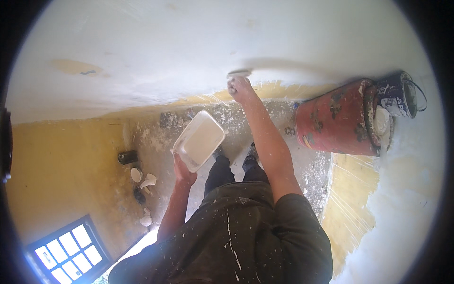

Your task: The person applies white paint to a ceiling and the upper part of walls using a brush while holding a plastic container.

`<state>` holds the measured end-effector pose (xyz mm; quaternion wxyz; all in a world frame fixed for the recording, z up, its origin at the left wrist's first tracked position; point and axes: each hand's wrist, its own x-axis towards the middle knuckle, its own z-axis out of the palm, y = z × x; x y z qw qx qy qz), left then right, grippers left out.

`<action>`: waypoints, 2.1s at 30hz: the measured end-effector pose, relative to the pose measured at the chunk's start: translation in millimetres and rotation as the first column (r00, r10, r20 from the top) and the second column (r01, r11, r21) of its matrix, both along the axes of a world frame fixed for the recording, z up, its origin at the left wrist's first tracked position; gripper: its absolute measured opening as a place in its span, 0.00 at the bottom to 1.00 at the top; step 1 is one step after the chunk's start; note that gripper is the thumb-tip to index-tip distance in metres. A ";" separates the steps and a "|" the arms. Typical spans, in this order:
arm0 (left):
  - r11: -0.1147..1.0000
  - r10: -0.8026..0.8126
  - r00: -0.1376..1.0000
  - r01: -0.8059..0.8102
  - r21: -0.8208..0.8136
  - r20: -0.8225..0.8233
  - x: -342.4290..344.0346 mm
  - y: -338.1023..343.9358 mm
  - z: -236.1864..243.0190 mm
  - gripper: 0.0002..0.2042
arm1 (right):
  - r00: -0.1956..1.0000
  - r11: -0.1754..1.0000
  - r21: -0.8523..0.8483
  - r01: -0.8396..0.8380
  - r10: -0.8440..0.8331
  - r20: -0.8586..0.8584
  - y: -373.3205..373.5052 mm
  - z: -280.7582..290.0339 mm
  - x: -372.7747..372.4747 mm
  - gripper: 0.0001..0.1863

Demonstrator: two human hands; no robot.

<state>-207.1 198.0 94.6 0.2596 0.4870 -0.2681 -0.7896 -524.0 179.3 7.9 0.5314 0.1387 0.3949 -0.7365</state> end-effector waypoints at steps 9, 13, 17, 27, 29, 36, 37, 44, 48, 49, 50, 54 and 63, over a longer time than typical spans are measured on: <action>0.998 -0.057 0.998 0.057 0.010 -0.005 7.9 -0.9 -8.9 0.28 | 0.771 0.949 -0.134 -0.285 0.144 -0.620 32.7 180.6 79.4 0.25; 0.868 -0.182 0.952 0.274 -0.415 0.247 5.1 0.1 -5.9 0.24 | 0.324 0.945 -0.122 -0.302 -0.019 -0.946 5.7 105.2 58.2 0.28; 0.868 -0.111 0.944 0.245 -0.431 0.311 1.9 7.6 -0.4 0.33 | 0.513 0.962 -0.020 -0.271 0.127 -0.849 -22.5 26.7 28.7 0.28; 0.902 -0.206 0.895 0.331 -0.278 0.396 71.7 3.8 -79.6 0.31 | 0.772 0.984 -0.087 0.154 -0.175 -0.611 -18.8 -223.0 22.8 0.16; 0.486 -0.197 0.624 0.732 -0.477 0.756 72.9 -3.2 -73.0 0.32 | 0.815 0.981 -0.112 0.158 -0.194 -0.546 -11.5 -248.1 34.4 0.13; 0.267 -0.125 0.339 0.917 -0.298 0.932 119.9 2.3 -106.2 0.31 | 0.924 0.937 0.293 0.191 -0.071 -0.376 8.1 -291.5 63.5 0.16; 0.340 -0.132 0.379 0.885 -0.318 0.916 117.9 6.4 -100.7 0.30 | 0.953 0.910 0.385 0.151 -0.030 -0.303 15.4 -290.8 71.7 0.15; 0.655 -0.277 0.659 0.662 -0.364 0.699 120.7 11.8 -109.3 0.26 | 0.978 0.931 0.354 0.083 -0.008 -0.207 29.5 -275.4 45.0 0.13; 0.311 -0.134 0.470 0.856 -0.413 0.873 100.0 8.1 -82.1 0.23 | 0.940 0.989 0.134 0.062 -0.013 -0.340 7.5 -157.9 5.2 0.10; 0.316 -0.137 0.467 0.856 -0.408 0.873 100.9 7.9 -78.6 0.23 | 0.941 0.986 0.155 0.065 -0.009 -0.339 4.1 -124.2 7.2 0.10; 0.525 -0.240 0.586 0.749 -0.404 0.774 109.9 7.8 -88.5 0.24 | 0.941 0.983 0.173 0.057 0.004 -0.337 -0.5 -89.7 14.7 0.09; 0.290 -0.202 0.538 0.831 -0.475 0.818 101.6 -2.6 -77.2 0.26 | 0.898 0.991 0.102 0.081 -0.028 -0.440 31.7 51.8 42.0 0.10; 0.989 -0.080 0.997 0.079 0.122 0.002 88.1 -10.8 -86.2 0.33 | 0.588 0.982 -0.133 0.136 -0.188 -0.787 39.0 10.1 33.3 0.20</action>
